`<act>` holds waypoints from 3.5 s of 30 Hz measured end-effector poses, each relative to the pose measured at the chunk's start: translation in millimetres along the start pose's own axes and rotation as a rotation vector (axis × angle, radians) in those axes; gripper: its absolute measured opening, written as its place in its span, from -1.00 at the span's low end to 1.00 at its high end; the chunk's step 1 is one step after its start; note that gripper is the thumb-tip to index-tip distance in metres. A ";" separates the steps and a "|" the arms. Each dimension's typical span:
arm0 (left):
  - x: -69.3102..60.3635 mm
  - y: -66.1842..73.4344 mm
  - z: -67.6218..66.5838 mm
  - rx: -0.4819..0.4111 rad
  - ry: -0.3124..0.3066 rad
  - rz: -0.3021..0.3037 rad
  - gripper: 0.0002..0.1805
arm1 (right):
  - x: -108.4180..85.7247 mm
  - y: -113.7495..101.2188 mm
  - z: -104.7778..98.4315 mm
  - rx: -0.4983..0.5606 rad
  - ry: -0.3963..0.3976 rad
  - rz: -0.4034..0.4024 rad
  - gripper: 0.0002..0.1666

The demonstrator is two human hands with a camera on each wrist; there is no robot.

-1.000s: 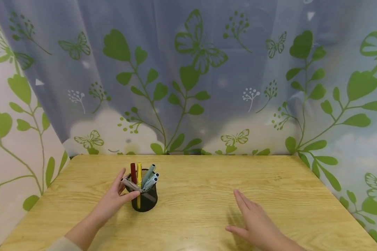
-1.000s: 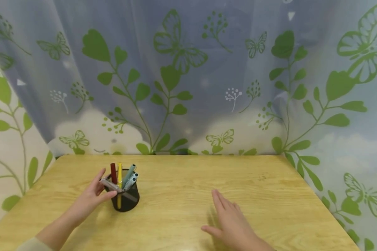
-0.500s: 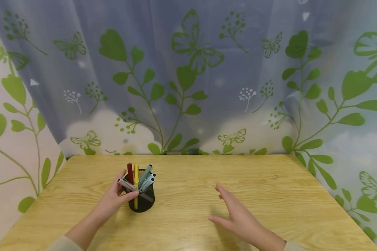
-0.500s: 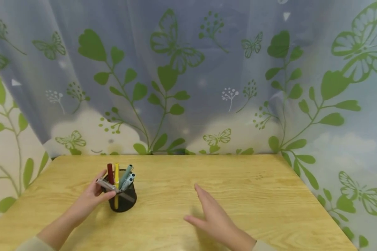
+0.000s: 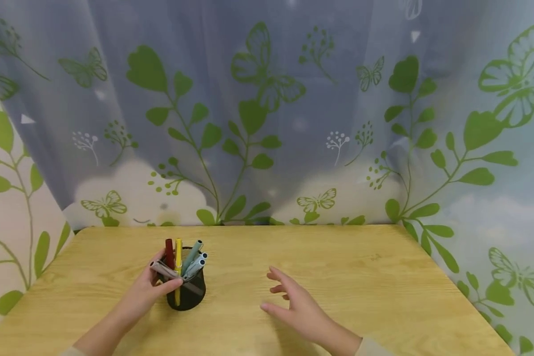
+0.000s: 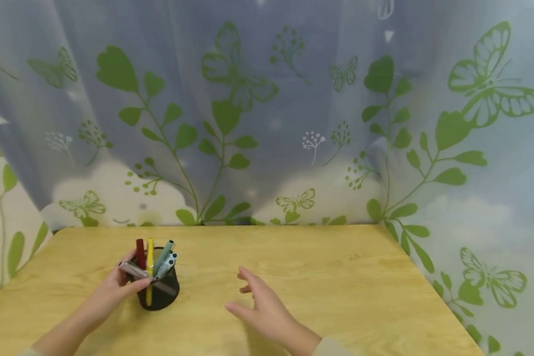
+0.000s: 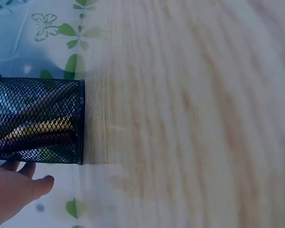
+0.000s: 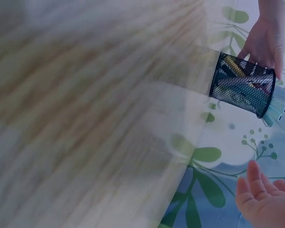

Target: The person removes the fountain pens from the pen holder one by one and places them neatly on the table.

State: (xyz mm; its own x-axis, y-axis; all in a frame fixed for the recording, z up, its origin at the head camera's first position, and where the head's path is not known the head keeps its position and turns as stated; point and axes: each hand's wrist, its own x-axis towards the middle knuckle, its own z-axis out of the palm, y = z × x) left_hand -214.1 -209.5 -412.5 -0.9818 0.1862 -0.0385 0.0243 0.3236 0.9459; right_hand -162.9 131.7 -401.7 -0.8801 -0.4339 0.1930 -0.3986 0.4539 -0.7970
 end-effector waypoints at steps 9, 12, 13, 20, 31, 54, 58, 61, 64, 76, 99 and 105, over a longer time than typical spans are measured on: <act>0.1 2.3 -6.9 0.000 0.001 0.000 0.01 | 15.6 -6.9 12.4 0.113 -0.011 0.006 -0.31; 1.3 -0.2 -5.8 -0.002 -0.013 -0.017 0.01 | 17.8 -6.1 15.3 0.159 -0.008 0.037 -0.36; 1.4 -1.2 -5.5 -0.007 -0.014 -0.019 0.01 | 18.9 -5.8 16.4 0.173 -0.008 0.045 -0.38; 2.4 -4.0 -5.9 -0.002 -0.007 -0.025 0.00 | 30.0 -8.4 20.9 0.259 -0.017 0.068 -0.45; 2.7 -4.6 -8.5 0.012 -0.033 -0.043 0.01 | 47.2 -11.0 32.7 0.345 0.015 0.089 -0.53; 3.0 -6.6 -8.4 0.029 -0.026 -0.026 -0.02 | 81.4 -33.2 67.6 0.481 0.092 0.126 -0.64; 2.9 -5.5 -8.3 0.022 -0.027 -0.022 -0.02 | 81.0 -49.7 65.2 0.484 0.101 0.136 -0.65; 3.4 -4.6 -8.3 0.025 -0.028 -0.020 -0.01 | 85.1 -50.4 67.7 0.485 0.122 0.144 -0.68; 3.3 -4.3 -8.9 0.028 -0.030 -0.018 -0.01 | 92.5 -41.0 75.2 0.490 0.151 0.144 -0.70; 3.0 -2.5 -8.1 -0.005 -0.040 -0.020 -0.01 | 103.3 -32.5 89.3 0.552 0.181 0.153 -0.70; 3.4 -2.8 -7.3 0.025 -0.038 -0.027 -0.02 | 112.0 -31.1 98.8 0.598 0.209 0.184 -0.65; 4.5 -1.9 -8.0 0.013 -0.044 -0.013 -0.02 | 114.1 -30.0 100.0 0.602 0.210 0.187 -0.65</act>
State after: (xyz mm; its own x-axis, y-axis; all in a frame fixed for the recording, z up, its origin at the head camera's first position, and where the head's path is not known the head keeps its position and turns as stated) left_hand -220.1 -216.7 -412.0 -0.9729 0.2220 -0.0651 0.0141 0.3379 0.9411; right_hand -225.5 -9.2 -413.0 -0.9762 -0.2015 0.0795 -0.0742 -0.0335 -0.9967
